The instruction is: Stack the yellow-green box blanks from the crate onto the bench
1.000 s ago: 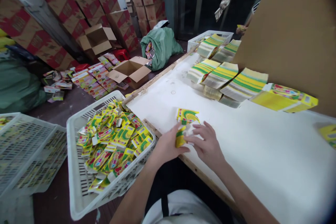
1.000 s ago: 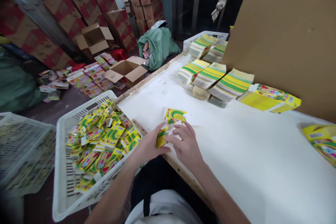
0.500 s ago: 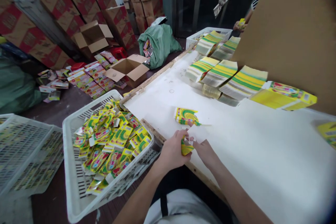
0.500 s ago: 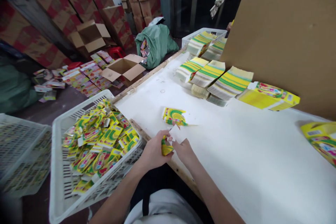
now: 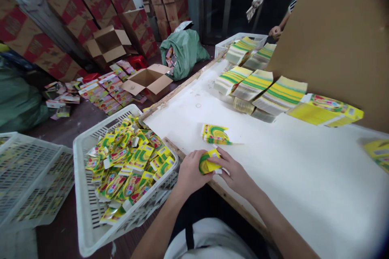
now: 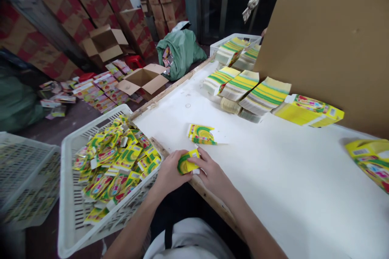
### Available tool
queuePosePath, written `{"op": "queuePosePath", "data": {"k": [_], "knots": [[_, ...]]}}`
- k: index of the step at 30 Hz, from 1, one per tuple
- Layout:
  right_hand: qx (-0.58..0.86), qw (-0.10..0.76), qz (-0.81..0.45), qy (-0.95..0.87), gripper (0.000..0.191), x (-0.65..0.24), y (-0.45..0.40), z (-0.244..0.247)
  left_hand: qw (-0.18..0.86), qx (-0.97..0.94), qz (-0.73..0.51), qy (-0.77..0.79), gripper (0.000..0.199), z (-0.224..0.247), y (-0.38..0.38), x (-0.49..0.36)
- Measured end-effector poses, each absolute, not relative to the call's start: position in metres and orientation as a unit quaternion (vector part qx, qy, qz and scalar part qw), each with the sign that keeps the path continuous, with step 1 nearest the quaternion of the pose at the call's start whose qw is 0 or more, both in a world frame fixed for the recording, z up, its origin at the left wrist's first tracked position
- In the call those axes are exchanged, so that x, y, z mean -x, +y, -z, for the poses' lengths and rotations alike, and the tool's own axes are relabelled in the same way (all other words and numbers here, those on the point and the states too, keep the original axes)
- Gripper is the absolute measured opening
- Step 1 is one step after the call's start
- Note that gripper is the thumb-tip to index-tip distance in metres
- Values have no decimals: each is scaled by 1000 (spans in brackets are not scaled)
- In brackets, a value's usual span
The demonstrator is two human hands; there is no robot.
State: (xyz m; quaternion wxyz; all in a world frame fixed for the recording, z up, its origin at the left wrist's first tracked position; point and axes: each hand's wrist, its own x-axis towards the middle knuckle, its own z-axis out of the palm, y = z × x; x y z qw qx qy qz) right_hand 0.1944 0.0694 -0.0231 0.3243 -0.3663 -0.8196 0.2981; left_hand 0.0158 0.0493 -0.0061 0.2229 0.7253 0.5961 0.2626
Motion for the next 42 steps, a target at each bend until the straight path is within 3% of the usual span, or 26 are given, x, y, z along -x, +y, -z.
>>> {"op": "queuePosePath", "data": {"k": [5, 9, 11, 14, 16, 18, 20, 23, 28, 31, 34, 36, 39, 42], "knots": [[342, 261, -326, -842, 39, -200, 74, 6, 223, -743, -241, 583, 50, 0, 51, -15], [369, 315, -322, -813, 37, -184, 76, 5, 210, -735, -258, 590, 50, 3, 53, -17], [378, 350, -327, -792, 48, -176, 82, 13, 193, -705, -278, 623, 49, 6, 53, -5], [458, 387, -286, -747, 64, -178, 103, 31, 102, -627, -291, 715, 51, 10, 52, 37], [548, 386, -212, -711, 56, -188, 122, 44, 7, -541, -287, 790, 66, 12, 51, 70], [571, 377, -197, -702, 48, -197, 137, 57, -21, -497, -288, 818, 74, 14, 48, 94], [572, 372, -199, -703, 42, -203, 146, 65, 22, -509, -311, 802, 65, 18, 46, 100], [581, 375, -205, -692, 37, -204, 147, 65, 184, -534, -385, 730, 47, 27, 47, 74], [561, 378, -282, -681, 32, -196, 120, 41, 503, -429, -504, 555, 55, 32, 58, -6], [491, 376, -378, -689, 27, -186, 93, 24, 611, -326, -587, 420, 44, 22, 66, -41], [392, 424, -543, -610, 27, -174, 69, 14, 629, -255, -654, 334, 27, 7, 75, -57], [359, 445, -596, -564, 31, -166, 57, 13, 589, -224, -700, 337, 25, 1, 80, -61], [373, 444, -604, -547, 40, -156, 50, 17, 505, -221, -720, 421, 31, 3, 84, -60], [422, 451, -560, -552, 30, -155, 58, 21, 462, -309, -675, 485, 34, 15, 80, -53]]}}
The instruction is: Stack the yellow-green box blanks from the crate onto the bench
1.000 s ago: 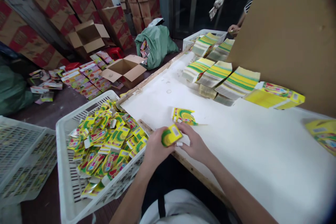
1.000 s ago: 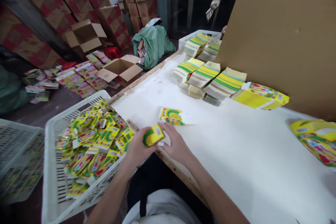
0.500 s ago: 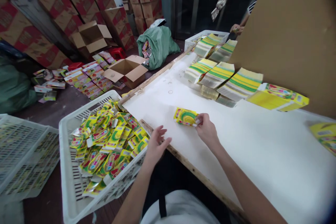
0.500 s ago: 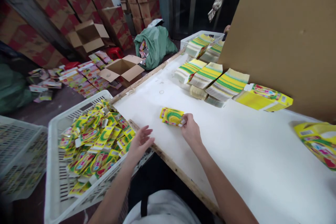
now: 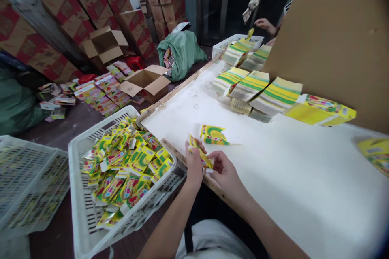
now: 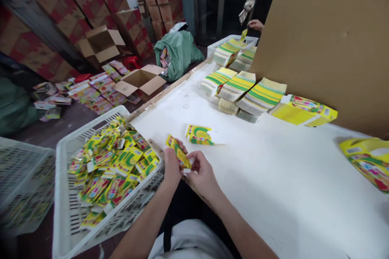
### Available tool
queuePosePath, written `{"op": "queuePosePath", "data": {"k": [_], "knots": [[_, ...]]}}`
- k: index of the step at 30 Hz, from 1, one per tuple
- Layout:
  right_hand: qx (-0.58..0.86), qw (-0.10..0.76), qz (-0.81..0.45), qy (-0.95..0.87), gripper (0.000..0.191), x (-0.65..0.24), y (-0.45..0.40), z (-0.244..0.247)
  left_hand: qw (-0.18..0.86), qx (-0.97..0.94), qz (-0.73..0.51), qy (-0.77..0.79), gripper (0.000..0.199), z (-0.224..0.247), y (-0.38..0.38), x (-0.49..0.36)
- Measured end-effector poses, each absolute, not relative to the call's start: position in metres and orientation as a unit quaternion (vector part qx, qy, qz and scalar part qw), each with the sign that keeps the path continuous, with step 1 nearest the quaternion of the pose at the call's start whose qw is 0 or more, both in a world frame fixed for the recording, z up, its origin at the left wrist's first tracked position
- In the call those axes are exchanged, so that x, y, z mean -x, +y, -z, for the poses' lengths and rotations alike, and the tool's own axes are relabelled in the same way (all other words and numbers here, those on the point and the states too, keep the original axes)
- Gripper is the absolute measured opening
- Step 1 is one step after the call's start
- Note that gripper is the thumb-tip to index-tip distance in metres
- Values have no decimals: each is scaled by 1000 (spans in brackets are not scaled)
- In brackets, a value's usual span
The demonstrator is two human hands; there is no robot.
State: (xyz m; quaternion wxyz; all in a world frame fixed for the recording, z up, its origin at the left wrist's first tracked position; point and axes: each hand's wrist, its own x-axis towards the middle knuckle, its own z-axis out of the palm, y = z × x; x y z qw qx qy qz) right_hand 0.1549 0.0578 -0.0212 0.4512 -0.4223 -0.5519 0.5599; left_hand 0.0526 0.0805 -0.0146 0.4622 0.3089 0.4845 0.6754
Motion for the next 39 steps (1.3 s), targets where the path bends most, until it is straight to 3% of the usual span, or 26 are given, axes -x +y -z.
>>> {"op": "queuePosePath", "data": {"k": [4, 6, 8, 12, 14, 16, 19, 22, 25, 28, 32, 35, 39], "knots": [[458, 456, -488, -587, 14, -169, 74, 23, 454, -379, -637, 495, 31, 31, 71, -40], [471, 455, -463, -598, 14, -179, 79, 23, 456, -385, -622, 507, 19, 32, 68, -33], [483, 458, -434, -607, 16, -188, 82, 21, 463, -393, -610, 509, 20, 25, 67, -25], [485, 459, -266, -695, 22, -200, 84, 14, 362, -504, -604, 500, 56, -9, 65, -5], [442, 426, -147, -775, 25, -200, 81, 10, 294, -608, -525, 519, 78, -24, 62, -1], [379, 401, -97, -828, 26, -195, 76, 6, 289, -686, -396, 538, 90, -29, 59, -3], [404, 482, -115, -769, 27, -186, 69, 6, 330, -714, -282, 549, 75, -21, 56, -16], [495, 573, -272, -593, 57, -179, 67, 11, 322, -696, -268, 583, 69, -8, 51, -29], [470, 490, -536, -503, 47, -175, 67, 15, 294, -723, -257, 570, 72, -3, 45, -39], [432, 415, -658, -456, 35, -170, 66, 16, 281, -758, -259, 529, 70, -3, 41, -42], [438, 441, -614, -487, 52, -167, 65, 19, 288, -742, -262, 546, 46, 2, 43, -38], [399, 407, -519, -637, 68, -171, 62, 21, 327, -732, -263, 537, 60, 11, 47, -35], [376, 360, -407, -750, 59, -178, 62, 28, 272, -719, -327, 550, 74, 17, 51, -36]]}}
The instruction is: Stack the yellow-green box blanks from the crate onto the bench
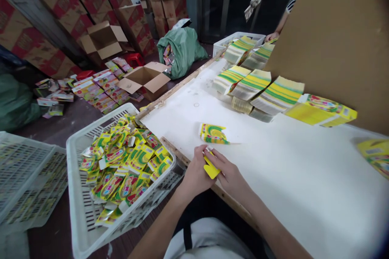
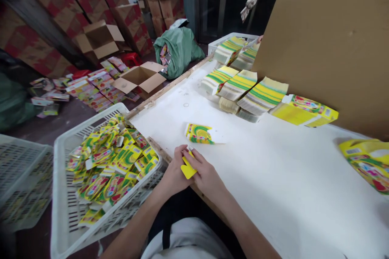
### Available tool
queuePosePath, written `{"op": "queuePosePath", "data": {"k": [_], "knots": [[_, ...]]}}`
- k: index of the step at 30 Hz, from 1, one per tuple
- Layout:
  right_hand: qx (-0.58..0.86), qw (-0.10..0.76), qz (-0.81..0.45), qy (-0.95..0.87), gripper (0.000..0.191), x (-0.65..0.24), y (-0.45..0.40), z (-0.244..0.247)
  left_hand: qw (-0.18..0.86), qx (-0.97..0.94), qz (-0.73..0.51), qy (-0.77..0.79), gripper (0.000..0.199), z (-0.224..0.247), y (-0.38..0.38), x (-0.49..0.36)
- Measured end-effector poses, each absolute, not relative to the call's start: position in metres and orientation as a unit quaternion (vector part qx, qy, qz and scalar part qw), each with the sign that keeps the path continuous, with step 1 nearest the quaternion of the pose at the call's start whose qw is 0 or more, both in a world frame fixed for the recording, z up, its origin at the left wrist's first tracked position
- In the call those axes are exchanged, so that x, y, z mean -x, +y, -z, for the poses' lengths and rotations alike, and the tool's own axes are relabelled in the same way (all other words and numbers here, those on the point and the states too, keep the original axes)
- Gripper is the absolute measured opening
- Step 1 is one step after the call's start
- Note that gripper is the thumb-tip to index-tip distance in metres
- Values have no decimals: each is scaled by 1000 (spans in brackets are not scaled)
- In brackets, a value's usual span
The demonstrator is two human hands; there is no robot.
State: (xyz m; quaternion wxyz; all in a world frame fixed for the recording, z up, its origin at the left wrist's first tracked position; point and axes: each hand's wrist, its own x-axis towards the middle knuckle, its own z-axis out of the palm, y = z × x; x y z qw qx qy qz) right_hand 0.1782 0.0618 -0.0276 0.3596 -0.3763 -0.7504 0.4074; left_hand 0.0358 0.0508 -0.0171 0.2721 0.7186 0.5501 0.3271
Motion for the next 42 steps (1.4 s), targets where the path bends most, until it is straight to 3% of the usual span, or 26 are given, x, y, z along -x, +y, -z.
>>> {"op": "queuePosePath", "data": {"k": [3, 6, 13, 16, 19, 21, 23, 25, 27, 32, 37, 42], "knots": [[434, 388, -367, -725, 59, -183, 64, 32, 220, -712, -317, 587, 61, 13, 52, -33], [411, 347, -364, -760, 62, -187, 66, 31, 218, -724, -275, 594, 50, 7, 51, -24], [350, 280, -360, -818, 44, -198, 73, 12, 230, -736, -260, 581, 52, 0, 50, -16], [386, 326, -354, -787, 35, -183, 72, 9, 217, -728, -274, 590, 53, -3, 53, -18], [429, 380, -354, -739, 55, -163, 76, 15, 211, -712, -285, 606, 52, -6, 57, -6], [460, 363, -339, -736, 72, -159, 87, 24, 202, -694, -281, 631, 49, -6, 59, 19], [541, 334, -258, -727, 64, -167, 105, 35, 135, -651, -274, 695, 51, -4, 59, 54], [597, 334, -213, -697, 56, -182, 125, 48, 3, -585, -252, 771, 70, 1, 57, 90], [615, 323, -197, -692, 49, -195, 140, 58, -12, -530, -246, 812, 78, 7, 54, 113], [616, 319, -190, -695, 38, -203, 149, 60, 256, -539, -393, 699, 51, 24, 51, 72], [556, 332, -258, -717, 18, -197, 119, 30, 550, -437, -491, 515, 53, 29, 61, -15], [472, 359, -375, -713, 12, -190, 81, 18, 637, -278, -628, 350, 40, 15, 72, -51]]}}
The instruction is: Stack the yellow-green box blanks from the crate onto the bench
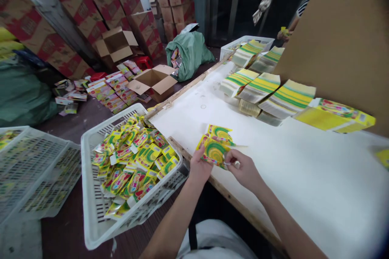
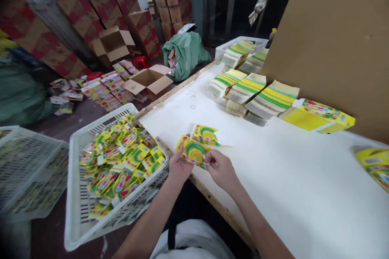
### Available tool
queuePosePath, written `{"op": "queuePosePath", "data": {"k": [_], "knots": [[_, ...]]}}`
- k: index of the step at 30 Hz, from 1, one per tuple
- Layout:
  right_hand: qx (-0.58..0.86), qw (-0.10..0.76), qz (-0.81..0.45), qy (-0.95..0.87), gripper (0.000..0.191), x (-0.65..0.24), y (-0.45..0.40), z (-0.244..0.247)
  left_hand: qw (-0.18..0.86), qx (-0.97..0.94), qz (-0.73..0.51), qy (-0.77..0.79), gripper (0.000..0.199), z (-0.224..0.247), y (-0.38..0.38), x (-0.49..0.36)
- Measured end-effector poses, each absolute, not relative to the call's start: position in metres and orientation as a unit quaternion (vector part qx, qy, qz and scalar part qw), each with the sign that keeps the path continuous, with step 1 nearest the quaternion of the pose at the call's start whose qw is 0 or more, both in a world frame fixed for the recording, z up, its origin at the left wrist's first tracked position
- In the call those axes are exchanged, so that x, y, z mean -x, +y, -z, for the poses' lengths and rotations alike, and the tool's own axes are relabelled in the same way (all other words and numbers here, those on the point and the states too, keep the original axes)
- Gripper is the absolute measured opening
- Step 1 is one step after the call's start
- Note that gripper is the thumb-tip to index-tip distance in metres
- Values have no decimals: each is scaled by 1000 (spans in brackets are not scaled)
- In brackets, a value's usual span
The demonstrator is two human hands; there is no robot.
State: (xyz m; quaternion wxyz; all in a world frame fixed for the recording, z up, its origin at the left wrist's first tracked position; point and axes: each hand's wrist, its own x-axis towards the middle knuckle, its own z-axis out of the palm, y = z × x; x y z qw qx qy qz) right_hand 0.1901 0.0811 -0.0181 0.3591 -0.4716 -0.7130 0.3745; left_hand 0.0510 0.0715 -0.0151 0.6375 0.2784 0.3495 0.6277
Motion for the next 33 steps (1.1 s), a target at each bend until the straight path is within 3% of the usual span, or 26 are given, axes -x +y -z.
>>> {"op": "queuePosePath", "data": {"k": [5, 10, 12, 17, 22, 27, 33], "knots": [[459, 408, -437, -657, 10, -179, 69, 25, 646, -274, -627, 337, 34, 1, 73, -58], [353, 467, -637, -502, 14, -161, 51, 13, 561, -243, -702, 365, 27, -1, 79, -53], [339, 461, -663, -483, 22, -153, 45, 12, 531, -208, -731, 375, 25, 2, 81, -51], [453, 425, -538, -570, 41, -145, 46, 25, 454, -239, -719, 470, 28, 16, 78, -51], [472, 411, -463, -627, 29, -162, 59, 26, 452, -363, -638, 507, 43, 24, 67, -43], [498, 419, -390, -651, 20, -184, 75, 19, 456, -456, -566, 513, 24, 24, 63, -24], [484, 375, -107, -783, 27, -197, 79, 7, 296, -581, -531, 541, 67, -16, 61, 2]]}}
